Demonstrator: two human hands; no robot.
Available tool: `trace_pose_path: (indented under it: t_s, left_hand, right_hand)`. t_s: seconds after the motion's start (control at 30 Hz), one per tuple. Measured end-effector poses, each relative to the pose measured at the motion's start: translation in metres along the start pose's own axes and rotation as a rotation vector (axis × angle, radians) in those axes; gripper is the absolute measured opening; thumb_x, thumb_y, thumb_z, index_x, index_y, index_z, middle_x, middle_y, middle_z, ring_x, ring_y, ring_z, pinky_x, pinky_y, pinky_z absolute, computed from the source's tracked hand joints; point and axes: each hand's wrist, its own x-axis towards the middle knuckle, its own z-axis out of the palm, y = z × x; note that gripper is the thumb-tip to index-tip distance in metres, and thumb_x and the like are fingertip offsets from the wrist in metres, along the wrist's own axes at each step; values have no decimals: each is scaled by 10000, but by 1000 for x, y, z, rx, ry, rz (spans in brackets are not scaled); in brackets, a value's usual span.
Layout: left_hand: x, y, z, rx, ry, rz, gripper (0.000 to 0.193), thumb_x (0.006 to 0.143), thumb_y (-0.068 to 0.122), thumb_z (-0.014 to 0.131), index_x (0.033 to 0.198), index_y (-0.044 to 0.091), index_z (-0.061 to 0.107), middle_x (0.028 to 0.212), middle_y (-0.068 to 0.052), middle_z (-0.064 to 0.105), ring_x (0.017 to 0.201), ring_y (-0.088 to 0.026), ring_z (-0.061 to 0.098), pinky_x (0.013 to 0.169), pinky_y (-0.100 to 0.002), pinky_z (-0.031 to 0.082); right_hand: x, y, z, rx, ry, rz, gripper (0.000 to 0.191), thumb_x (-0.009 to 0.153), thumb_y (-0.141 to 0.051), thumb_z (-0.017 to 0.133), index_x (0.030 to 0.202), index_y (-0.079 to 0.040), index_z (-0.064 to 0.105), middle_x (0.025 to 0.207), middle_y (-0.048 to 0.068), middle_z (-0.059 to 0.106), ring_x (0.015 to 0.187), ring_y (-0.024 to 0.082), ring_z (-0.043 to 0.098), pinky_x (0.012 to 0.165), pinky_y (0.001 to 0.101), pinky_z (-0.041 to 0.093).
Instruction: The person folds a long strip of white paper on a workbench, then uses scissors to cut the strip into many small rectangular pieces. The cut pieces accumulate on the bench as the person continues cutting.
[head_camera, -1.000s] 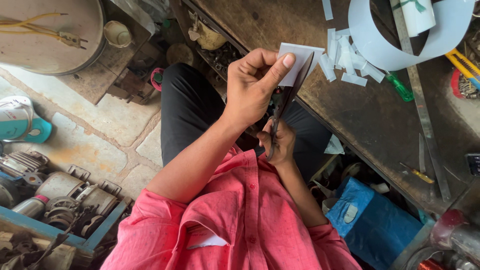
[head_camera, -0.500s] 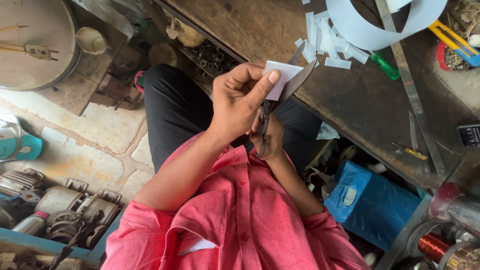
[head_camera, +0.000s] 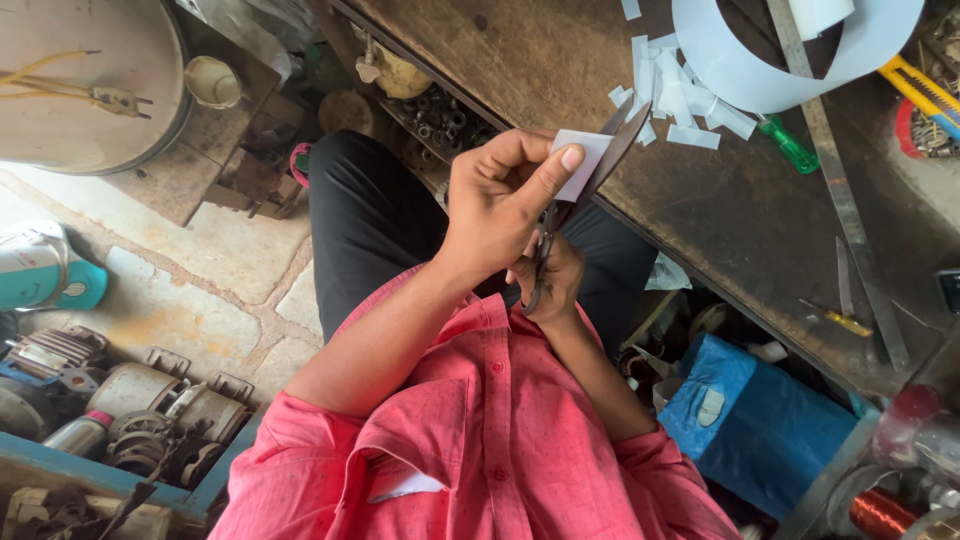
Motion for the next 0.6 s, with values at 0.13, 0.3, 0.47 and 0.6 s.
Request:
trace_pose_path:
  t_s: [0.13,0.3,0.47,0.6]
  left_hand:
    - [11,-21,-5,81,60,-8,175,984,146,763,981,-28,742,859,-33,729,750,-56,623,672,-216,514]
    - [37,-48,-7,298,-35,80,190,970,170,750,1095,38,806,996,-74,787,905,-87,683,841,-265,572]
    - [60,-71,-3,55,-15,-25,246,938,209,808,978,-33,786,905,-90,784,889,-108,700,849,-284,574]
    - [66,-80,-9,177,39,-84,272,907,249,818,944,-20,796,842,-84,780,802,-120,698,762,-274,562]
  right_hand:
    - [-5,24,-1,289,-51,27,550,1022,-592,643,949,-58,532,743,30,614,679,132,618,675,318,531]
    - [13,60,-9,411,85,143,143,962,-148,548,1024,-22,574,807,85,617,676,195,609,645,342,515]
    - [20,68,-8,268,109,65,654,987,-669,614,959,-24,504,725,26,481,598,127,506,558,300,479]
    - [23,60,-3,292,133,158,659,1002,-650,674,944,-18,496,772,24,465,650,124,456,568,305,457]
